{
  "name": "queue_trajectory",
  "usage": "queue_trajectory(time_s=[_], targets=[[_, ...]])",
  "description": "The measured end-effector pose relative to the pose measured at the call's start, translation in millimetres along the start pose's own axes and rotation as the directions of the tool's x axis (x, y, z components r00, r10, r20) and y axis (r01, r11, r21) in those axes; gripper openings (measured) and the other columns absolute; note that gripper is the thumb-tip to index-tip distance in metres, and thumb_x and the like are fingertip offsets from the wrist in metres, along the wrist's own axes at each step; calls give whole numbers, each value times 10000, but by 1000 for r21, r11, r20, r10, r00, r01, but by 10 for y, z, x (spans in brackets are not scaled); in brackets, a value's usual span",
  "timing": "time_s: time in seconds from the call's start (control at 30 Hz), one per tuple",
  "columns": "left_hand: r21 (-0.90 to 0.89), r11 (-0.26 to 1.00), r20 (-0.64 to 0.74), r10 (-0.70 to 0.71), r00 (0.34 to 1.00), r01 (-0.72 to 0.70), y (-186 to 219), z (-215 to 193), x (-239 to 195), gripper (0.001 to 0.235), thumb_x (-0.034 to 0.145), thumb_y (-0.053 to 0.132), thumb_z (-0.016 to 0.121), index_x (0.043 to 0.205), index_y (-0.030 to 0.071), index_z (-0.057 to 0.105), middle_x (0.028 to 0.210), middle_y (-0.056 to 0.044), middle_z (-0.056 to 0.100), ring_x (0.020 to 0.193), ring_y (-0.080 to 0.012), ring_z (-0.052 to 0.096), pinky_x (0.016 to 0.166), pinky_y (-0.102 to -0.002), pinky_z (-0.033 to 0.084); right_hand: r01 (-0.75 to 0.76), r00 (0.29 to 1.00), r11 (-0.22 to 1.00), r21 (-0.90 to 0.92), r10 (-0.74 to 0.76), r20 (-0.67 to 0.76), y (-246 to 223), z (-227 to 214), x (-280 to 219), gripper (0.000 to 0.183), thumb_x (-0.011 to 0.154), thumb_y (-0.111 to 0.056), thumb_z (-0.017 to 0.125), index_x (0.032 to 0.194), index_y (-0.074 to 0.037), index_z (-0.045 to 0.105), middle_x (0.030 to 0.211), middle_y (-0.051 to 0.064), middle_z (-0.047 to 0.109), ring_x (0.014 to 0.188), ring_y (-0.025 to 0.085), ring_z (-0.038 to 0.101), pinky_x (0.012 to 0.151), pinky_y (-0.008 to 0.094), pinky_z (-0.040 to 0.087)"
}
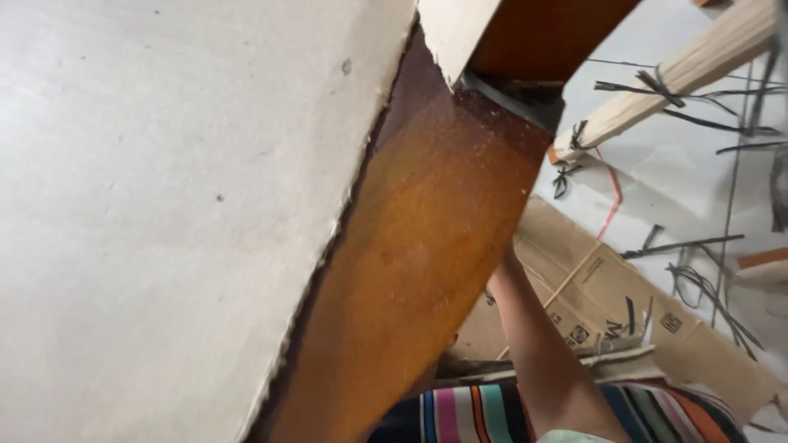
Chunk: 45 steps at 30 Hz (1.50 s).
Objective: Wrapping wooden stool legs with protective cardboard and securing them with plastic ties.
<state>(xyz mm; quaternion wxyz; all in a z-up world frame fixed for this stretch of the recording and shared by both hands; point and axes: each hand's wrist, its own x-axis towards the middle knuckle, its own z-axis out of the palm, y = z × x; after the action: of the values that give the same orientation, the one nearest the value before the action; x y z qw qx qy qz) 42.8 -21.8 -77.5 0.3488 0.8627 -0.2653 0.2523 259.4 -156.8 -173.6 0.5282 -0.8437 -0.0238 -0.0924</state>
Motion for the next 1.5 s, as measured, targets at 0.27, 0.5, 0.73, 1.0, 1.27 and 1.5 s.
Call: queue_trajectory(time_s=[0.27,0.5,0.73,1.0,1.27,1.5], targets=[[-143,970,-97,185,978,-198,289,248,-98,326,1058,95,473,1234,113,747,1414,-165,621,1331,-329,622,1175,-446,451,-49,999,997,-54,49,-2,-45,-573,-390,588,875,-260,831,1345,-131,501,1185,122,614,1143,408,663,973,543,579],[195,921,-389,389,835,-338,712,182,-322,338,969,182,694,1228,396,729,1468,49,625,1435,-176,508,1239,-468,322,13,1000,989,-150,-14,-8,-302,-759,-601,549,795,-224,881,1155,-53,503,996,175,586,989,504,685,806,611,611],[509,837,-459,68,886,200,826,-328,-118,1046,841,276,715,1501,-282,125,1546,-542,14,1455,-667,65,1191,-684,119,38,999,986,-163,-42,-19,-350,-847,-691,538,763,-143,856,1151,-46,496,1027,197,584,1031,529,662,826,632,600],[778,588,-389,176,904,220,626,-545,-54,382,840,282,615,1092,7,698,1075,-268,624,1023,-435,625,1003,-532,526,86,987,981,-176,-109,-122,-454,-978,-936,595,697,-97,896,1188,-29,568,1041,192,675,1029,473,690,827,598,602],[688,648,-492,85,866,327,407,-869,0,493,899,172,622,1248,-176,595,1351,-465,495,1316,-555,510,1142,-561,409,117,972,975,-189,-152,-182,-672,-722,-1241,581,648,-41,897,1165,4,636,985,203,733,979,436,722,777,550,604],[391,791,-581,-184,793,470,239,-1442,1,816,952,162,626,1554,-210,220,1624,-435,123,1552,-484,214,1284,-517,198,-52,993,972,-228,27,-112,-1112,-427,-1673,605,657,-181,926,1102,63,596,960,273,724,920,459,732,750,541,599]])
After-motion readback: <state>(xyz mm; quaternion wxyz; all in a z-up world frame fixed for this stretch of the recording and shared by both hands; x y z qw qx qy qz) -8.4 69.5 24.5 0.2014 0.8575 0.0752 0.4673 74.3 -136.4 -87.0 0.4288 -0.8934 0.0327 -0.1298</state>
